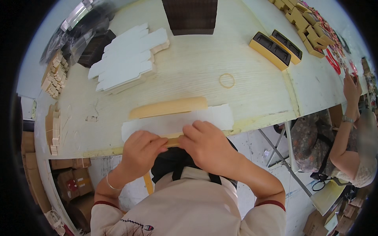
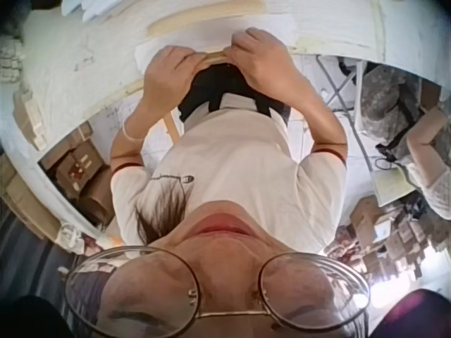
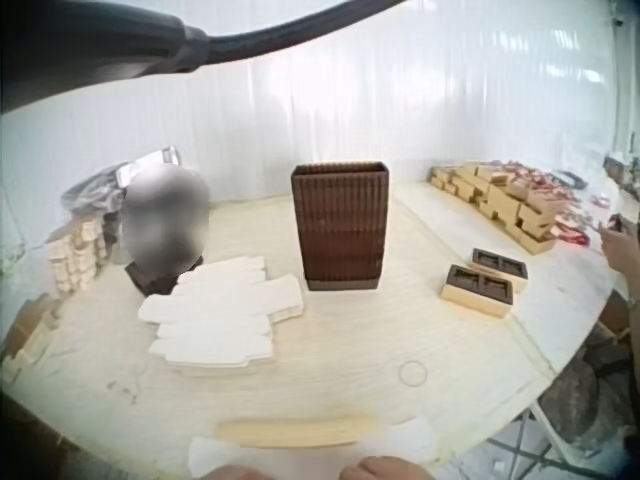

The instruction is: The person folds flat cardboard pieces into small rectangular boxes and inserts black plastic trays into them. The person repeats this process multiple times, stacking the finished boxes on the table.

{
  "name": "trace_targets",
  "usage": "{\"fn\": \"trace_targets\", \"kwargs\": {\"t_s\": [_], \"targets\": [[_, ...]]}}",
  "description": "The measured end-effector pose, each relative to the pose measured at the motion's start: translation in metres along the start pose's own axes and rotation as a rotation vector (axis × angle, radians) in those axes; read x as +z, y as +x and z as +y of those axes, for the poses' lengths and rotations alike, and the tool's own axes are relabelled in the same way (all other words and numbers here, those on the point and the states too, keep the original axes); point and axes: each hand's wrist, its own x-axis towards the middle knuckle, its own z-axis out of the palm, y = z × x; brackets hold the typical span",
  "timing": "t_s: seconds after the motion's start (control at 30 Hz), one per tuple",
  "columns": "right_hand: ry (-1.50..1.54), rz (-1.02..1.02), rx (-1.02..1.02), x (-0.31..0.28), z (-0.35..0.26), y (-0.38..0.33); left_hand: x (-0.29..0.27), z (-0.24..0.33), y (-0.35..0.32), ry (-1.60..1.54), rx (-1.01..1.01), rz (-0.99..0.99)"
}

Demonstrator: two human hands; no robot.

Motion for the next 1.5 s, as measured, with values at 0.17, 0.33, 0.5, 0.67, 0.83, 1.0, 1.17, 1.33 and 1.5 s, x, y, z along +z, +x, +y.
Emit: {"fn": "trace_targets", "kwargs": {"t_s": [0.17,0.33,0.5,0.67,0.83,1.0,1.17,1.33,1.5], "targets": [[0.141,-0.115,0.111,-0.005,0.008,0.027,-0.002,0.001,0.014,0.061,-0.041,0.039],[-0.011,-0.137,-0.045,-0.009,0.006,0.027,-0.046,-0.019,0.048,0.147,0.001,0.255],[-0.211,-0.201,-0.159,-0.025,-0.002,0.03,-0.047,-0.047,0.048,-0.335,-0.451,-0.427],[-0.395,-0.049,-0.021,-0.008,-0.008,0.021,-0.029,-0.02,0.039,-0.444,-0.384,-0.239],[0.019,-0.014,-0.203,0.016,-0.019,0.005,-0.014,-0.011,0.028,-0.368,-0.308,-0.236],[0.41,-0.031,-0.091,0.006,-0.006,0.007,-0.025,-0.009,0.029,-0.497,-0.35,-0.353],[0.239,0.054,0.019,0.016,-0.01,0.015,-0.053,-0.024,0.034,-0.714,-0.044,-0.687],[0.279,0.133,0.091,0.026,-0.019,0.018,-0.03,-0.037,0.016,-0.477,-0.012,-0.454],[0.252,0.13,0.232,0.019,-0.031,0.019,-0.002,-0.027,0.017,-0.392,0.013,-0.16]]}}
